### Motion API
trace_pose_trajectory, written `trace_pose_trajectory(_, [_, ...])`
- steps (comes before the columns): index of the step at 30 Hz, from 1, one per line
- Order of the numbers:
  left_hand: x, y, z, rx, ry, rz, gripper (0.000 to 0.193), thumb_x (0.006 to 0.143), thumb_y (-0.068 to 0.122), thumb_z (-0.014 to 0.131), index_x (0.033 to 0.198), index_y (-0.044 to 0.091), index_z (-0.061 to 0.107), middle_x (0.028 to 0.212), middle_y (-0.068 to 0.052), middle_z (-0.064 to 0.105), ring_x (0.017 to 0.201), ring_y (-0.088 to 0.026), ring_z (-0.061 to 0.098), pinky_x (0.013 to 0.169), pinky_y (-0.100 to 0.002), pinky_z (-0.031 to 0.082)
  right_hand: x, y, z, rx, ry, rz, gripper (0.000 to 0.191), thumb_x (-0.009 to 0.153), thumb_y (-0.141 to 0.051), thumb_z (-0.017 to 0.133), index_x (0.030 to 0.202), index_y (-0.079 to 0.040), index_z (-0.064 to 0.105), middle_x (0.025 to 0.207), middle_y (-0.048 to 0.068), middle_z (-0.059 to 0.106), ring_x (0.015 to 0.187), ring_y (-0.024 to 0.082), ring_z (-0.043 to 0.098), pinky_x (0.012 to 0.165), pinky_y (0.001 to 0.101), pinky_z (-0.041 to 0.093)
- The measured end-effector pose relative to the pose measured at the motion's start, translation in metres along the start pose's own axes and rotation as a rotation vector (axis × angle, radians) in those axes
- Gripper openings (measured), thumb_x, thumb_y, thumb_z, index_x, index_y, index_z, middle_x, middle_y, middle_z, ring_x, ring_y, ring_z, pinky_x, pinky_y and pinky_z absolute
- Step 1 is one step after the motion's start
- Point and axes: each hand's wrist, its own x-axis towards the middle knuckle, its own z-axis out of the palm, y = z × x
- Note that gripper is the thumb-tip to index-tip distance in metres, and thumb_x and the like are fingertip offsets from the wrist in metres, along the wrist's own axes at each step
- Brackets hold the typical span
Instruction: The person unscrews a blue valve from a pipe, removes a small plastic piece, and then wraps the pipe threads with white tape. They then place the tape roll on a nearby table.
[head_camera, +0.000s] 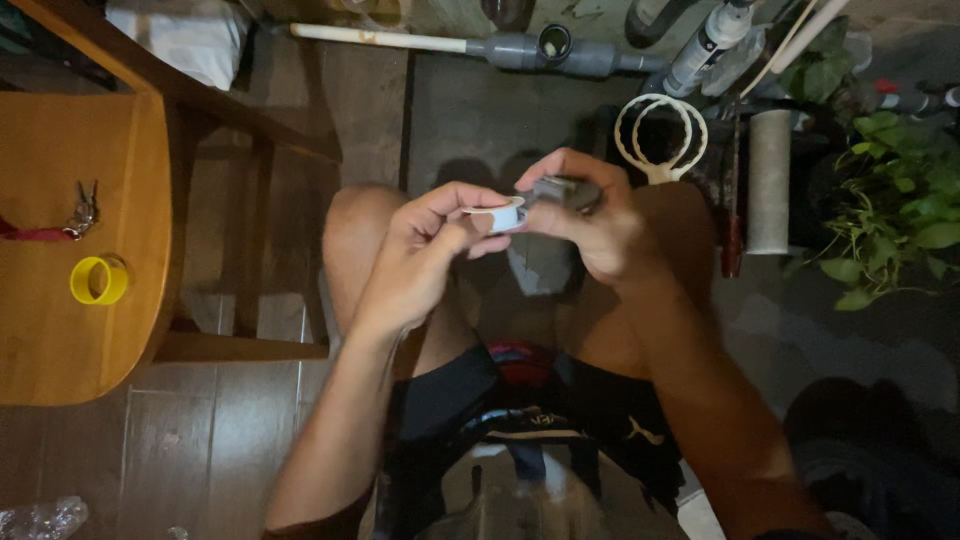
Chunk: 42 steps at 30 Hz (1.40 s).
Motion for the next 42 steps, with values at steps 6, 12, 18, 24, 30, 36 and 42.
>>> trace_pose_trajectory(6, [0.004, -0.016, -0.001, 0.083, 0.069, 0.088, 0.017, 0.098, 0.009, 0.075, 0.110, 0.001, 0.067, 0.100, -0.007, 0.074, 0.091, -0.011, 0.070, 0.082, -0.024, 0.057, 0.004, -0.001, -0.005, 0.134, -0.063, 0.044, 0.046, 0.098, -0.034, 0.062, 0.125, 0.003, 0.058, 0.115, 0.014, 0.066, 0.105, 0.023, 0.071, 0.095, 0.0385, 0.062])
trace_pose_trajectory(12, [0.014, -0.019, -0.009, 0.125, 0.112, 0.075, 0.018, 0.096, 0.009, 0.075, 0.095, 0.004, 0.059, 0.096, -0.008, 0.076, 0.090, -0.012, 0.073, 0.079, -0.025, 0.059, 0.004, -0.006, -0.013, -0.068, -0.078, 0.107, 0.051, 0.099, -0.035, 0.057, 0.130, 0.006, 0.054, 0.116, 0.018, 0.065, 0.104, 0.025, 0.071, 0.097, 0.0375, 0.060])
trace_pose_trajectory(18, [0.010, -0.010, -0.012, 0.149, 0.038, 0.177, 0.013, 0.101, -0.001, 0.073, 0.102, 0.002, 0.061, 0.102, -0.009, 0.072, 0.097, -0.013, 0.067, 0.085, -0.025, 0.055, 0.004, -0.005, -0.024, -0.016, -0.074, 0.075, 0.046, 0.103, -0.025, 0.055, 0.137, 0.006, 0.054, 0.115, 0.013, 0.065, 0.103, 0.022, 0.069, 0.095, 0.0348, 0.059])
trace_pose_trajectory(24, [0.011, 0.005, -0.014, 0.010, -0.030, 0.001, 0.004, 0.094, 0.003, 0.066, 0.095, 0.003, 0.063, 0.110, -0.008, 0.074, 0.104, -0.013, 0.075, 0.087, -0.025, 0.060, 0.005, 0.002, -0.030, -0.099, -0.038, 0.022, 0.041, 0.105, -0.027, 0.060, 0.129, 0.007, 0.062, 0.105, 0.011, 0.069, 0.093, 0.018, 0.070, 0.085, 0.0289, 0.057])
trace_pose_trajectory(30, [0.003, 0.011, -0.008, 0.200, -0.079, 0.211, 0.029, 0.096, 0.000, 0.077, 0.090, 0.009, 0.050, 0.122, -0.011, 0.073, 0.097, -0.005, 0.059, 0.081, -0.019, 0.049, 0.003, 0.000, -0.028, -0.287, 0.056, 0.015, 0.040, 0.103, -0.031, 0.067, 0.121, 0.004, 0.061, 0.100, 0.011, 0.069, 0.090, 0.015, 0.069, 0.079, 0.0247, 0.054])
trace_pose_trajectory(36, [-0.005, 0.021, -0.002, 0.223, -0.110, 0.281, 0.018, 0.105, 0.002, 0.069, 0.094, 0.006, 0.055, 0.110, -0.013, 0.074, 0.110, -0.013, 0.071, 0.093, -0.024, 0.057, 0.005, -0.012, -0.025, -0.555, 0.094, -0.032, 0.042, 0.101, -0.042, 0.067, 0.111, -0.002, 0.059, 0.091, 0.006, 0.069, 0.078, 0.010, 0.067, 0.064, 0.0225, 0.053])
trace_pose_trajectory(42, [-0.009, 0.025, 0.006, 0.189, -0.093, 0.208, 0.017, 0.102, 0.001, 0.066, 0.092, 0.006, 0.053, 0.113, -0.012, 0.075, 0.109, -0.015, 0.073, 0.092, -0.026, 0.059, 0.001, -0.016, -0.019, -0.600, 0.118, 0.008, 0.039, 0.102, -0.039, 0.066, 0.109, -0.002, 0.058, 0.089, 0.007, 0.068, 0.077, 0.011, 0.064, 0.063, 0.0244, 0.050])
